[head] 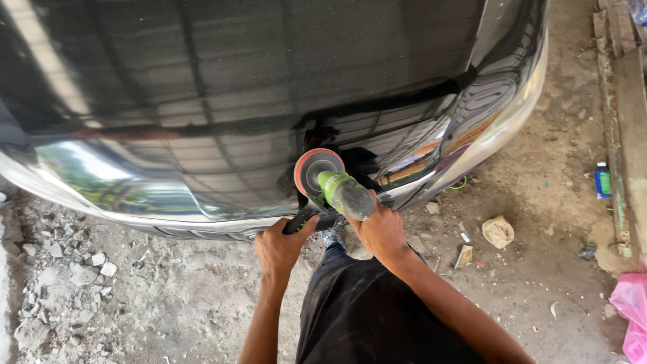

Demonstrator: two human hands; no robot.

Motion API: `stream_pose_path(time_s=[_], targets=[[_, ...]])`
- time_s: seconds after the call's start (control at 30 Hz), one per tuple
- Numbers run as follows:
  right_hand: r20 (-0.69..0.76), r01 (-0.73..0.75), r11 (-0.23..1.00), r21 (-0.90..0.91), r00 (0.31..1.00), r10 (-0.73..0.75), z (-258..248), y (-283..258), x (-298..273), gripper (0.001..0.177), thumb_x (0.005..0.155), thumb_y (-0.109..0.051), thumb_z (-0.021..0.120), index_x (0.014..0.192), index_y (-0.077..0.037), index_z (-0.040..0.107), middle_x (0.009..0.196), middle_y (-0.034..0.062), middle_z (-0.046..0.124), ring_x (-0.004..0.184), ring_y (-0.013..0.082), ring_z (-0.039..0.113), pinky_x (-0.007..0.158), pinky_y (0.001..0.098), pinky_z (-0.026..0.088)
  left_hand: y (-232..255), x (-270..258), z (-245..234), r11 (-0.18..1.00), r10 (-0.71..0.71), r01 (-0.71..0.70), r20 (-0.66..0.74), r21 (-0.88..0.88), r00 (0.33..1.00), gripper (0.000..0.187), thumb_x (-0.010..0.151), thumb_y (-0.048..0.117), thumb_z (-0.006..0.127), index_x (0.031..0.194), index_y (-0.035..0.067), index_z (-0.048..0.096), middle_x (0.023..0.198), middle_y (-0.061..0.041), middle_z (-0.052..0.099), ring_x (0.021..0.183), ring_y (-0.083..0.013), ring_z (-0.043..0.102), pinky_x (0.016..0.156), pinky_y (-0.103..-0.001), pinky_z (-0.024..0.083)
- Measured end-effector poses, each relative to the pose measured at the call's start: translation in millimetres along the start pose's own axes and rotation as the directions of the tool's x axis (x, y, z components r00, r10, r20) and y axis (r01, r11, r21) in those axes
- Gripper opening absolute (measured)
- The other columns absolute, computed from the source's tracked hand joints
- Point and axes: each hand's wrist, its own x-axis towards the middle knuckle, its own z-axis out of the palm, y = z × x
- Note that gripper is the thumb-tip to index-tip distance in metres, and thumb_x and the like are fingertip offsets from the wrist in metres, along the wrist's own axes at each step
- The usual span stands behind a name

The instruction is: The person applies a product from a tin onto the hood of a car and then uses a power buffer to polish the surface.

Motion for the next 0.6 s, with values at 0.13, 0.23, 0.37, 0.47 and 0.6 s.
stream_pose_path(time_s=[0.13,0.23,0.37,0.47,0.6], targets=[[-0.067,-0.039,0.999,0.011,0.997,0.04,-15.5,22.7,-13.0,0.058,0.093,-0.041,0.071,0.117,0.01,0.057,0.057,0.0152,0.067,0.048,0.0342,0.069,0.042,0.0436,0.056,24.7,-1.3,19.0,1.0,0.007,-0.007,0.05,-0.002,0.999,0.057,0.068,0.056,0.089,0.074,0.0,0.078,0.054,-0.011,0.068,0.042,-0.026,0.066,0.044,-0.039,0.052],[-0.212,0.024,0.999,0.033,0.977,-0.017,-27.3,41.4,-18.4,0.049,0.093,-0.04,0.072,0.11,0.006,0.064,0.059,0.0166,0.068,0.05,0.0373,0.068,0.044,0.0454,0.053,46.1,0.3,33.0,0.996,0.073,-0.072,0.027,-0.049,0.997,0.055,0.068,0.056,0.088,0.077,0.002,0.078,0.057,-0.014,0.069,0.047,-0.0319,0.068,0.046,-0.041,0.053],[-0.318,0.008,1.0,-0.005,0.948,-0.009,-37.0,72.6,-19.6,0.037,0.092,-0.04,0.074,0.098,-0.003,0.072,0.062,0.0157,0.069,0.049,0.0381,0.066,0.043,0.0464,0.052,77.0,6.1,55.1,0.998,0.062,-0.062,0.077,0.001,0.995,0.062,0.065,0.061,0.088,0.067,0.001,0.073,0.055,-0.018,0.066,0.05,-0.0386,0.066,0.048,-0.046,0.051],[-0.322,-0.047,0.998,-0.03,0.946,0.035,-47.7,103.3,-16.4,0.038,0.092,-0.04,0.075,0.097,-0.003,0.072,0.059,0.0143,0.068,0.047,0.0366,0.066,0.043,0.046,0.052,101.2,14.2,75.6,0.994,0.106,-0.105,0.099,-0.016,0.989,0.064,0.065,0.064,0.087,0.062,0.002,0.07,0.056,-0.018,0.066,0.052,-0.039,0.066,0.049,-0.046,0.052],[-0.263,-0.134,0.99,-0.038,0.957,0.12,-62.4,141.6,-20.7,0.036,0.094,-0.04,0.075,0.098,-0.005,0.072,0.063,0.0128,0.07,0.048,0.0326,0.069,0.044,0.0435,0.055,129.1,14.3,97.7,0.987,0.153,-0.142,0.16,-0.079,0.975,0.063,0.068,0.064,0.084,0.065,0.004,0.07,0.055,-0.016,0.066,0.049,-0.0358,0.067,0.05,-0.044,0.054]])
